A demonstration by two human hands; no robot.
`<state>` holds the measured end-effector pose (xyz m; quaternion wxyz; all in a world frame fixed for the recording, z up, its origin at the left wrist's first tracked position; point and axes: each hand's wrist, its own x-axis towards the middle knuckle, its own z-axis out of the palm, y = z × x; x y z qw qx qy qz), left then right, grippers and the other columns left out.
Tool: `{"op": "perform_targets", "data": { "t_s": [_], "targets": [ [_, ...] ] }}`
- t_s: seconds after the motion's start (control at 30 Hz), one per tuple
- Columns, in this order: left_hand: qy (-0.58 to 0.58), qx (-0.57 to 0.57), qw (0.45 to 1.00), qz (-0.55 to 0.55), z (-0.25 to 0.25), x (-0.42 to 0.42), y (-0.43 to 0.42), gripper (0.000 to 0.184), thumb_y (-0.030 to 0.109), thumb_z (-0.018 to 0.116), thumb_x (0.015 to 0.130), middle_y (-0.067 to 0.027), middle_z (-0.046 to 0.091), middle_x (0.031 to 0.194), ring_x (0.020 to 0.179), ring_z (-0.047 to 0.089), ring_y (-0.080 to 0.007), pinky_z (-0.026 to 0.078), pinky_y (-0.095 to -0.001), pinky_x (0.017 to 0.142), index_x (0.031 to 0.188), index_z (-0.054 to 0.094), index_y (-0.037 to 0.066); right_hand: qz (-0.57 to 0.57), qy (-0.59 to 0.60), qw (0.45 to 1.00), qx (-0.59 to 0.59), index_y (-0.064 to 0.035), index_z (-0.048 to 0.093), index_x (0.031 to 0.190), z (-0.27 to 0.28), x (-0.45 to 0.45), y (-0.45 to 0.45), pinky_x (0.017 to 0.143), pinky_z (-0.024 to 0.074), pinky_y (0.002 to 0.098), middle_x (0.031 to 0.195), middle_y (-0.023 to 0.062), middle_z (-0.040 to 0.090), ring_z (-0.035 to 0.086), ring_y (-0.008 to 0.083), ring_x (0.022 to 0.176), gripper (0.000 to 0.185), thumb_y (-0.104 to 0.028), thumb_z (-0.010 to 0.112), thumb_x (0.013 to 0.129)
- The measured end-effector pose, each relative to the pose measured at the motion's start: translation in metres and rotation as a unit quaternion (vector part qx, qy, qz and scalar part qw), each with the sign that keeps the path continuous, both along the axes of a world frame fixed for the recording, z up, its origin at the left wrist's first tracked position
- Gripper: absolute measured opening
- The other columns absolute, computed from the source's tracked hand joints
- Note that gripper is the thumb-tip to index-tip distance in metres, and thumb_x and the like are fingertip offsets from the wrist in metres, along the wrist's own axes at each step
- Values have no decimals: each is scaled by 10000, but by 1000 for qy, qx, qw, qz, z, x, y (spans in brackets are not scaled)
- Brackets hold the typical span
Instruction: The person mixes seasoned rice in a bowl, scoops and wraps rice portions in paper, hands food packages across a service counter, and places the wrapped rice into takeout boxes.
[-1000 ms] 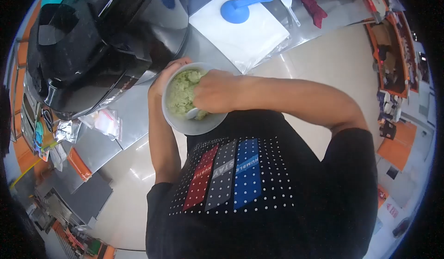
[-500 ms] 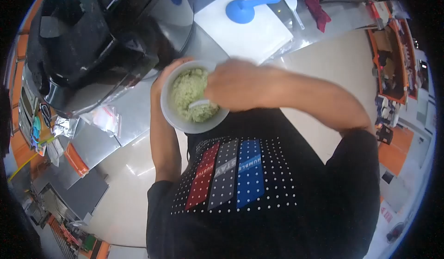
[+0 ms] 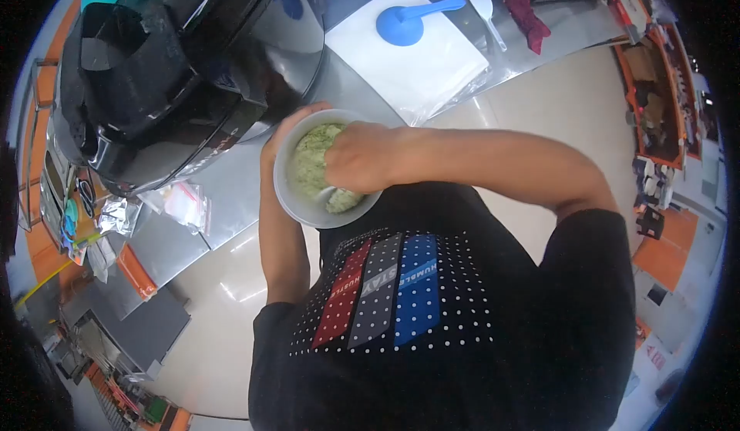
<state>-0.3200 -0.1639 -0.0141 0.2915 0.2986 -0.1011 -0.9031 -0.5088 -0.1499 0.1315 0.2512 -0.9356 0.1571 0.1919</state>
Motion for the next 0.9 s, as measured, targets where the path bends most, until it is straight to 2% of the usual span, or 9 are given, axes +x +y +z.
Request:
{"op": "perform_targets", "data": {
  "t_s": [0.13,0.2,0.27,0.33,0.47,0.57,0.7,0.83,0.9],
  "targets": [
    [-83,41,992,82,38,-1,26,226,165,536,946,-108,691,1004,913,675,-200,548,-300,814,1099,648,41,-102,-76,974,-189,-77,708,885,6,-26,-25,575,529,418,661,122,630,684,294,671,159,-149,585,814],
    [-205,-134,952,183,64,-14,36,225,173,533,947,-108,691,1000,917,674,-199,548,-308,821,1091,648,44,-113,-74,974,-182,-87,693,897,3,-26,-18,578,533,406,699,115,638,684,295,670,153,-155,596,801],
    [-195,-198,956,96,17,1,15,247,195,562,937,-108,693,1023,921,676,-199,551,-311,820,1106,650,38,-53,-229,961,-146,-74,693,872,-35,-16,7,599,534,414,708,121,642,686,308,696,141,-142,594,798],
    [-6,-32,999,-17,-26,10,-8,244,216,574,934,-100,693,1011,905,674,-194,550,-308,806,1085,658,42,-55,-84,990,-98,-63,699,842,0,-11,-5,632,533,431,712,123,646,687,323,729,135,-117,586,792],
    [-142,42,986,75,44,-4,9,209,204,543,945,-83,686,961,882,665,-185,535,-308,785,1030,665,57,-42,80,996,-16,-55,696,726,46,-14,-12,619,539,428,727,147,679,688,321,704,104,-87,600,748],
    [-54,-183,975,-117,-14,6,-23,267,255,546,955,-36,659,1060,970,620,-133,491,-267,847,1113,651,66,29,-29,997,-68,-61,733,829,-8,6,-2,562,531,425,703,148,680,687,315,654,143,-88,599,790],
    [-155,-169,973,-3,-2,12,-5,264,266,550,960,-31,650,1065,989,604,-130,468,-261,873,1126,647,84,-67,-29,983,-169,-68,698,1081,28,-17,-20,539,524,413,731,128,652,671,311,620,265,-132,592,847],
    [-131,-61,989,-12,14,11,-6,249,246,558,956,-55,666,1004,923,634,-152,496,-278,827,1102,644,64,-63,-207,967,-133,-37,675,1021,-22,-14,5,562,533,413,728,124,644,674,314,651,227,-127,585,832],
    [-81,-52,995,-6,9,8,-7,228,210,568,944,-74,689,960,869,664,-165,528,-295,778,1070,660,44,-53,-97,992,-67,-17,688,812,-28,5,21,617,544,442,714,162,662,689,330,691,119,-96,617,757]
  ]
}}
